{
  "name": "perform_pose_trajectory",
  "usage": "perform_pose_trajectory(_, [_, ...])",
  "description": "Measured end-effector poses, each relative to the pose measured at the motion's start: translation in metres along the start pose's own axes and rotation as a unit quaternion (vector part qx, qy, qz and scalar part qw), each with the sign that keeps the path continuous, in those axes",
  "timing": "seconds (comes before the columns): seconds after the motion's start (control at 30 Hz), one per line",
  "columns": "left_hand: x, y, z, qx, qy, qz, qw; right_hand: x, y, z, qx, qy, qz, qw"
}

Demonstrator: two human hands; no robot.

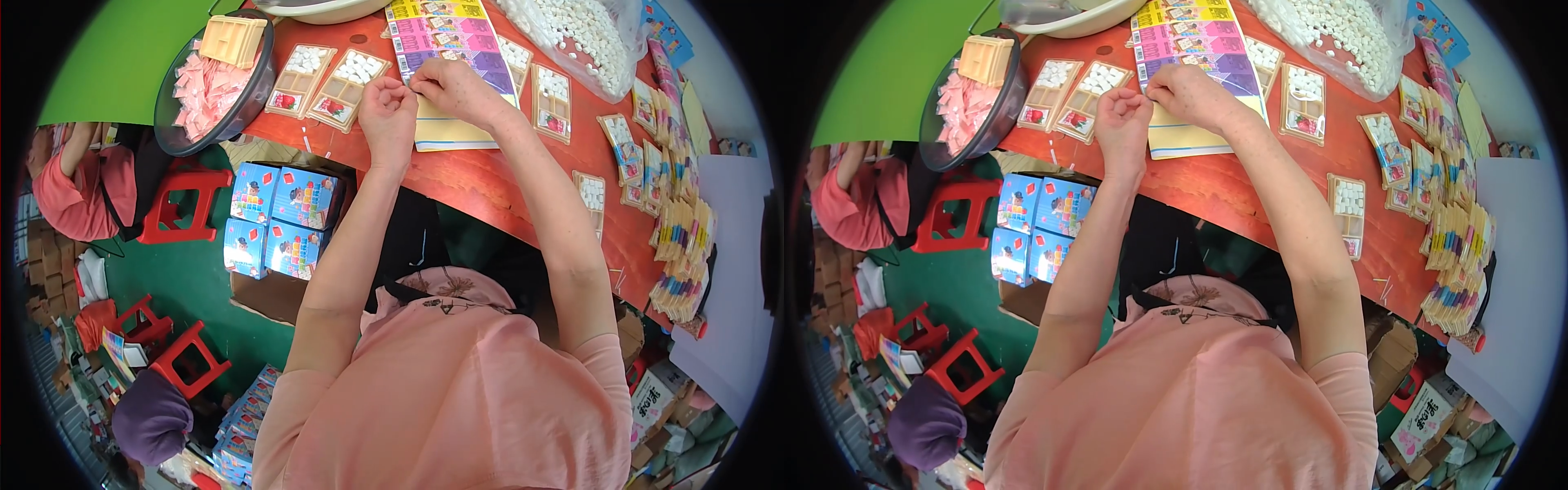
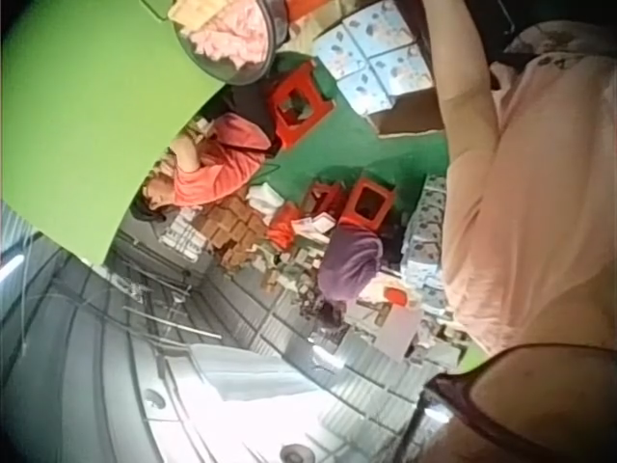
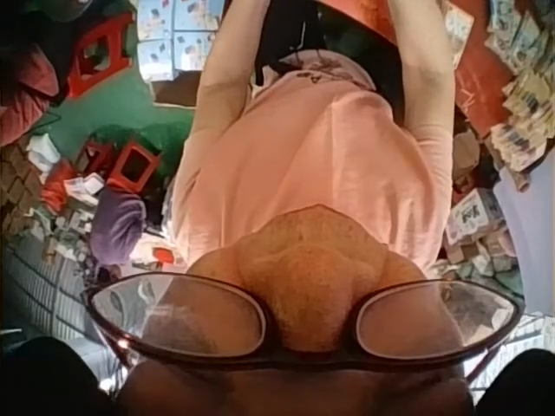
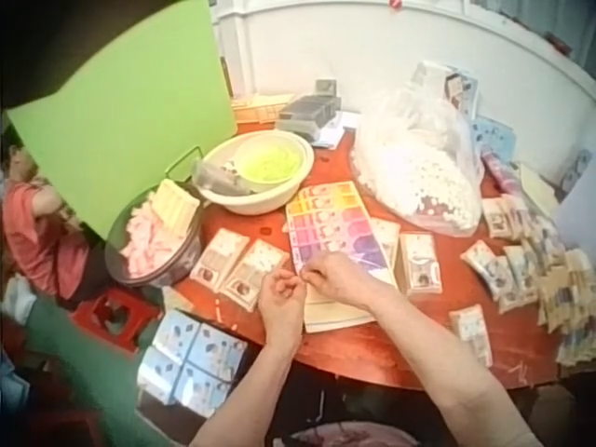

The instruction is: Peeling stickers from a large sheet and applying them to individual plastic containers filled with white items.

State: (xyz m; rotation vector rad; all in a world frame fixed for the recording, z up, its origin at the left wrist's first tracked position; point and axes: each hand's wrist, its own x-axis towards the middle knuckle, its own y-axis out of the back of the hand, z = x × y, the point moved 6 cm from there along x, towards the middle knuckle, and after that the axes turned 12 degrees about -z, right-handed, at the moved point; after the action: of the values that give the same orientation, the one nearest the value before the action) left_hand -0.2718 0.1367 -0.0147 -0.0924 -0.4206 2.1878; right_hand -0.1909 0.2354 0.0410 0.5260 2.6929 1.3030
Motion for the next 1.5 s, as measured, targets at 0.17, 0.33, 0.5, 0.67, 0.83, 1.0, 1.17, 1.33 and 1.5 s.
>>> perform_pose_trajectory(0.17, [-0.009, 0.003, 0.001, -0.006, -0.032, -0.031, 0.999, -0.004, 0.001, -0.009, -0.006, 0.023, -0.015, 1.0])
perform_pose_trajectory(0.33, [-0.011, 0.004, 0.004, 0.003, -0.048, -0.037, 0.998, -0.003, -0.001, -0.01, -0.006, 0.028, -0.021, 0.999])
perform_pose_trajectory(0.5, [-0.011, 0.01, 0.0, -0.004, -0.045, -0.04, 0.998, 0.001, -0.007, -0.015, -0.024, 0.024, -0.025, 0.999])
perform_pose_trajectory(0.67, [-0.009, 0.011, -0.002, -0.019, -0.042, -0.041, 0.998, -0.003, -0.008, -0.019, -0.017, -0.005, -0.013, 1.0])
perform_pose_trajectory(0.83, [-0.009, 0.008, 0.002, -0.013, -0.049, -0.032, 0.998, -0.008, -0.016, -0.007, 0.051, -0.039, 0.018, 0.998])
perform_pose_trajectory(1.0, [-0.004, 0.009, -0.005, 0.015, -0.015, 0.006, 1.0, -0.018, 0.0, 0.007, 0.093, -0.066, 0.119, 0.986])
perform_pose_trajectory(1.17, [0.002, 0.014, -0.01, 0.153, -0.006, 0.075, 0.985, -0.087, 0.056, 0.046, 0.213, -0.164, 0.296, 0.916])
perform_pose_trajectory(1.33, [0.004, 0.014, -0.003, 0.246, 0.004, 0.1, 0.964, -0.207, 0.124, 0.079, 0.372, -0.103, 0.483, 0.786])
perform_pose_trajectory(1.5, [-0.005, 0.005, 0.02, 0.447, -0.142, 0.132, 0.873, -0.275, 0.15, 0.022, 0.329, -0.022, 0.608, 0.722])
